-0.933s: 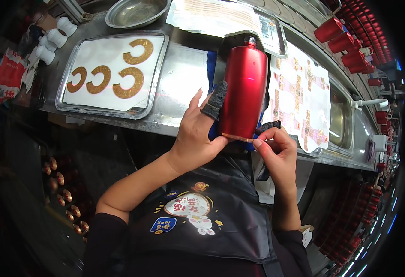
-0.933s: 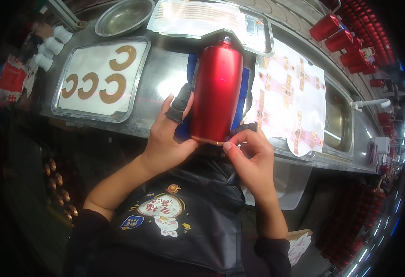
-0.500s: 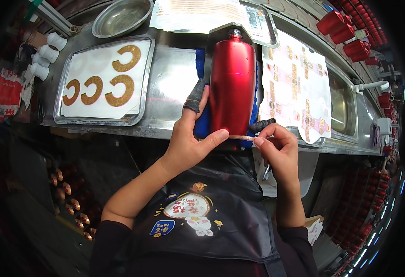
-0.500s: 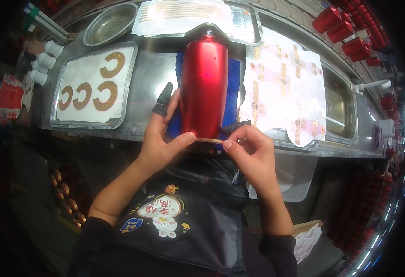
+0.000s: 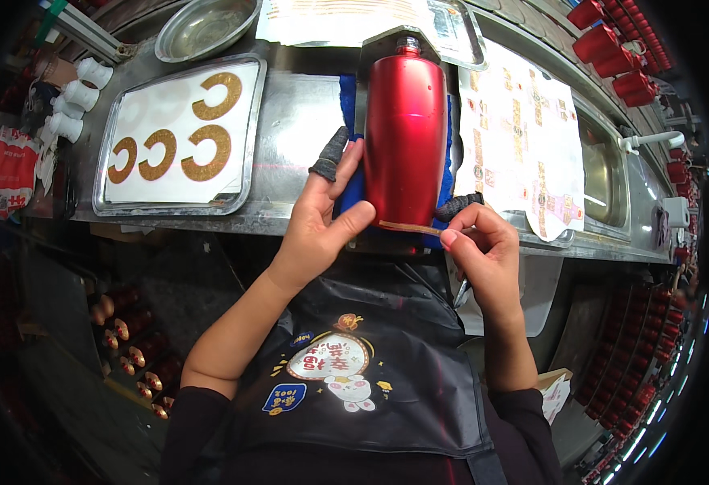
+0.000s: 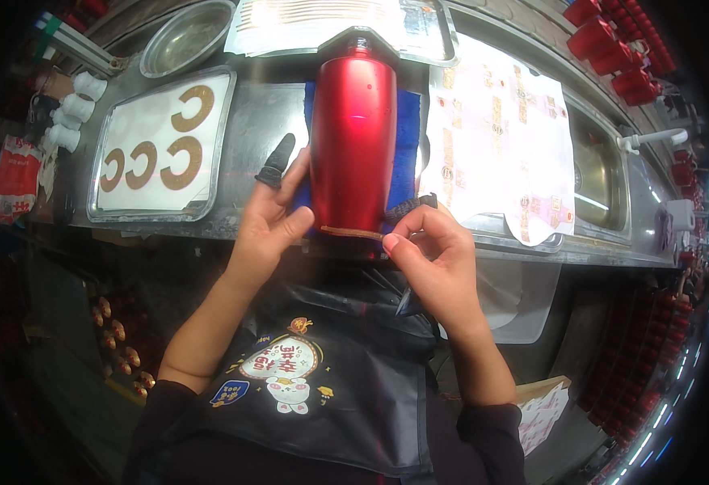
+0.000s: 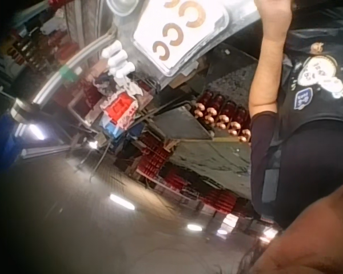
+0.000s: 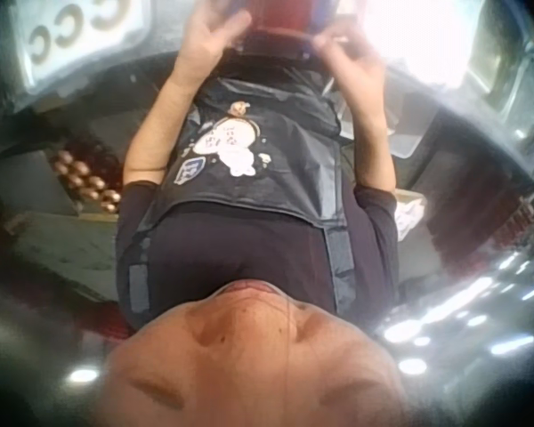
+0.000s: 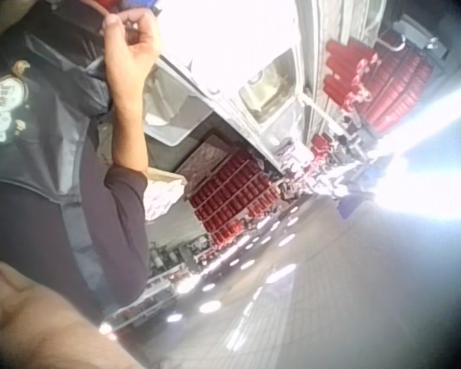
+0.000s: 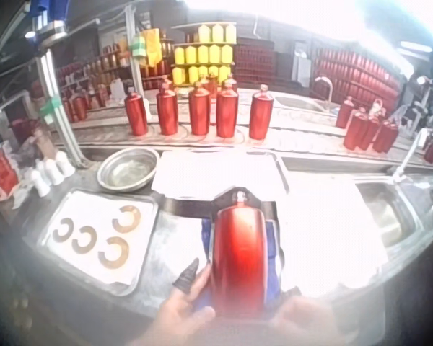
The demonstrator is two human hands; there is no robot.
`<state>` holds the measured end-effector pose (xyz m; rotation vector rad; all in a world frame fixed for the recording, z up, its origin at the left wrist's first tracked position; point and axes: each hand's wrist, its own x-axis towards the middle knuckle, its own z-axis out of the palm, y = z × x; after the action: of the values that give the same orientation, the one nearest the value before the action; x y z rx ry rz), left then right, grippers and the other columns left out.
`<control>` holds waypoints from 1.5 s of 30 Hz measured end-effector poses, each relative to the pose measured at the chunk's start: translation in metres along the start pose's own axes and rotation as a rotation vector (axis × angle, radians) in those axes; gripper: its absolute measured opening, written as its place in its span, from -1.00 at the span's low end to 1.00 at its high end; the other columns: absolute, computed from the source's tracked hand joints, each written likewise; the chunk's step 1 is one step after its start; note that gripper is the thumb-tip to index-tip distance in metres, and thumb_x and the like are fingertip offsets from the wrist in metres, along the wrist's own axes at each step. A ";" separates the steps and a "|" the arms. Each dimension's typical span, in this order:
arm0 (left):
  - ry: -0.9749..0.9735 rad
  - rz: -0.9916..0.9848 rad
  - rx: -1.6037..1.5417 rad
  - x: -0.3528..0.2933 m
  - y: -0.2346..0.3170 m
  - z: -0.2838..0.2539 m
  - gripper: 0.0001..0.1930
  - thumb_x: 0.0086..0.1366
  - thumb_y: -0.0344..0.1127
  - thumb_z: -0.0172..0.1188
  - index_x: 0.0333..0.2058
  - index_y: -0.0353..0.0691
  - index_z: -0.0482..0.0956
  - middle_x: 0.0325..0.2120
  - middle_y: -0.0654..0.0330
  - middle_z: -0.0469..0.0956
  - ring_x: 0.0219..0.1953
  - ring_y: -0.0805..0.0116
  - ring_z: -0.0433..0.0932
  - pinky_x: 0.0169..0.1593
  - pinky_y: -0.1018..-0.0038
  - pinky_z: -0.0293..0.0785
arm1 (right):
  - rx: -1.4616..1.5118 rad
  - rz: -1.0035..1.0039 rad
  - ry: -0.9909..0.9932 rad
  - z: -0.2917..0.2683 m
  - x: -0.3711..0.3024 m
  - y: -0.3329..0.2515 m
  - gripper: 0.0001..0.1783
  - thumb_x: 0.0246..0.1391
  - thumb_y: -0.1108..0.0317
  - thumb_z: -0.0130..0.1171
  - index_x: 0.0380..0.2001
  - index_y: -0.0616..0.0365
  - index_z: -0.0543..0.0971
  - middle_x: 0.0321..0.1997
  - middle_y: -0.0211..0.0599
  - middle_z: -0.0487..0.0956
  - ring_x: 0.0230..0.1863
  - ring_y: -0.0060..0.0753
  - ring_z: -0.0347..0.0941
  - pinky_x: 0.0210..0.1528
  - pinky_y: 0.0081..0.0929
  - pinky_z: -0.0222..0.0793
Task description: The person applies gold circular stickers to the necks of red cylindrical bottles and then affixes rectangular paper labels to the bottle bodies. They smooth each label with their fingers and place the finished bottles on a nearby tray.
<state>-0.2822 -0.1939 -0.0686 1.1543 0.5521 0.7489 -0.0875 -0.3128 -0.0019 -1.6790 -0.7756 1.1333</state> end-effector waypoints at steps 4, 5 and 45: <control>-0.001 -0.065 -0.128 0.000 0.004 -0.007 -0.23 0.40 -0.45 0.15 0.45 -0.35 -0.07 0.47 -0.06 0.07 0.50 0.20 0.05 0.49 0.27 -0.04 | 0.039 0.014 -0.018 0.000 0.003 -0.005 -0.89 0.13 0.52 0.28 -0.43 0.25 0.53 -0.40 -0.53 0.48 -0.43 -0.80 0.41 -0.37 -0.75 0.24; 0.005 -0.056 -0.124 0.001 0.003 -0.007 -0.21 0.39 -0.45 0.19 0.45 -0.37 -0.08 0.46 -0.05 0.09 0.49 0.22 0.07 0.48 0.31 -0.01 | 0.040 0.024 -0.017 0.001 0.005 -0.007 -0.89 0.13 0.52 0.28 -0.44 0.25 0.53 -0.41 -0.53 0.48 -0.43 -0.80 0.41 -0.37 -0.75 0.24; 0.024 -0.143 0.014 0.037 0.041 0.009 -0.07 0.29 -0.39 0.36 0.44 -0.42 -0.10 0.47 -0.10 0.02 0.49 0.19 0.06 0.48 0.31 0.00 | 0.029 0.213 -0.054 -0.013 0.043 -0.059 -0.90 0.13 0.51 0.26 -0.44 0.25 0.54 -0.39 -0.49 0.54 -0.43 -0.78 0.45 -0.38 -0.76 0.29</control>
<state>-0.2620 -0.1618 -0.0275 1.1076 0.6536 0.6371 -0.0597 -0.2588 0.0401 -1.7437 -0.6203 1.3348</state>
